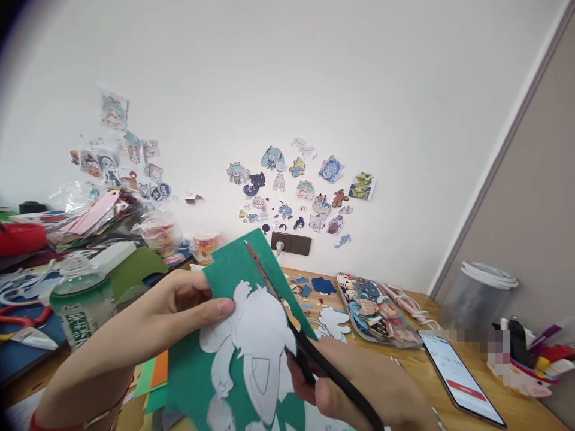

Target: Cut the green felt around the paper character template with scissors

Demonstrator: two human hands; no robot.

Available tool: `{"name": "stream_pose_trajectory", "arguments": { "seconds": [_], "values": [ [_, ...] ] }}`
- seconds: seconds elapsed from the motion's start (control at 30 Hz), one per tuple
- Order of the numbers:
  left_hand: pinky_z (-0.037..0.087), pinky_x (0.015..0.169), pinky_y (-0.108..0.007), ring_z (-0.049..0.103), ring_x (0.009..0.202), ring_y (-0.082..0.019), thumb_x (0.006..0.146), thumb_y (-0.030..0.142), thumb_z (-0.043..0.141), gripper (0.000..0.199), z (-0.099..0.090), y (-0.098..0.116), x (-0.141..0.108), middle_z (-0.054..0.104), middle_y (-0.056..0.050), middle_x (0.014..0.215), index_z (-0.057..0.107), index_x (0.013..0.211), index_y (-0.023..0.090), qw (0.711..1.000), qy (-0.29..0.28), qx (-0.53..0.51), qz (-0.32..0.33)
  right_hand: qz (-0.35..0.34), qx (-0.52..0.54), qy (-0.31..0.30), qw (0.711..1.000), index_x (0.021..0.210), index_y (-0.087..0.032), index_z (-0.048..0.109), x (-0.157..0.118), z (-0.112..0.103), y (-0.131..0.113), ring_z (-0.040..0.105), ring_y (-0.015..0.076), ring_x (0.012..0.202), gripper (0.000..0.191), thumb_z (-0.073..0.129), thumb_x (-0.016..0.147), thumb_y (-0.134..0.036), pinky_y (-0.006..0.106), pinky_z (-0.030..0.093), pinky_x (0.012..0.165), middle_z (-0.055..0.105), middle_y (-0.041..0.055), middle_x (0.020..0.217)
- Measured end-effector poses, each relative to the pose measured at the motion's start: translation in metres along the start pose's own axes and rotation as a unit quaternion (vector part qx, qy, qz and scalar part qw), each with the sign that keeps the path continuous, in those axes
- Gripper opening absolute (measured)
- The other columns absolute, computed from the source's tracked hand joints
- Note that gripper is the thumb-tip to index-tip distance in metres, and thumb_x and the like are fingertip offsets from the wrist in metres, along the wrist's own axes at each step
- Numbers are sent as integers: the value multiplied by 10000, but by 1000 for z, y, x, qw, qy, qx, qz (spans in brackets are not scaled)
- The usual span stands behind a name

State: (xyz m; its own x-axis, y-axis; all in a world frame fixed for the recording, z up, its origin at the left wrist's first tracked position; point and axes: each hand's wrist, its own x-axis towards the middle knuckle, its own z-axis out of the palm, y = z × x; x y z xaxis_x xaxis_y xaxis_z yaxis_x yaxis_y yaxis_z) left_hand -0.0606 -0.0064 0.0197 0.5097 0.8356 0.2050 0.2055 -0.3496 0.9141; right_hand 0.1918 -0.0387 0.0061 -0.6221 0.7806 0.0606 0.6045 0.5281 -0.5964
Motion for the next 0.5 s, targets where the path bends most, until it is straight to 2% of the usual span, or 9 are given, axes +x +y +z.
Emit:
{"name": "stream_pose_trajectory", "arguments": {
  "seconds": [0.07,0.13,0.3,0.5],
  "values": [
    [209,391,-170,289,471,-64,811,446,534,391,-1,1,0,314,64,535,408,562,172,1000,0,16,20,13,7,-41,999,685,-226,527,-1,-2,2,461,188,489,708,137,722,-815,305,369,417,539,66,615],
    [186,388,-174,251,466,-62,811,444,537,439,-2,1,-2,249,68,531,330,533,174,998,17,56,29,4,20,-66,998,692,-204,465,-1,-4,6,439,164,522,719,143,699,-847,275,362,441,517,53,636],
    [226,408,-182,316,490,-78,785,519,530,475,-5,-1,-5,241,58,554,300,539,184,991,49,122,1,-34,59,-114,991,754,-189,435,-2,-6,15,416,134,557,675,153,761,-803,250,360,486,482,34,675],
    [212,431,-198,295,495,-83,793,546,507,484,-5,-1,-8,204,59,567,298,544,186,987,54,151,-2,12,36,-85,996,705,-192,423,-2,-5,14,398,133,538,744,157,652,-885,253,359,479,485,26,644]
  ]
}}
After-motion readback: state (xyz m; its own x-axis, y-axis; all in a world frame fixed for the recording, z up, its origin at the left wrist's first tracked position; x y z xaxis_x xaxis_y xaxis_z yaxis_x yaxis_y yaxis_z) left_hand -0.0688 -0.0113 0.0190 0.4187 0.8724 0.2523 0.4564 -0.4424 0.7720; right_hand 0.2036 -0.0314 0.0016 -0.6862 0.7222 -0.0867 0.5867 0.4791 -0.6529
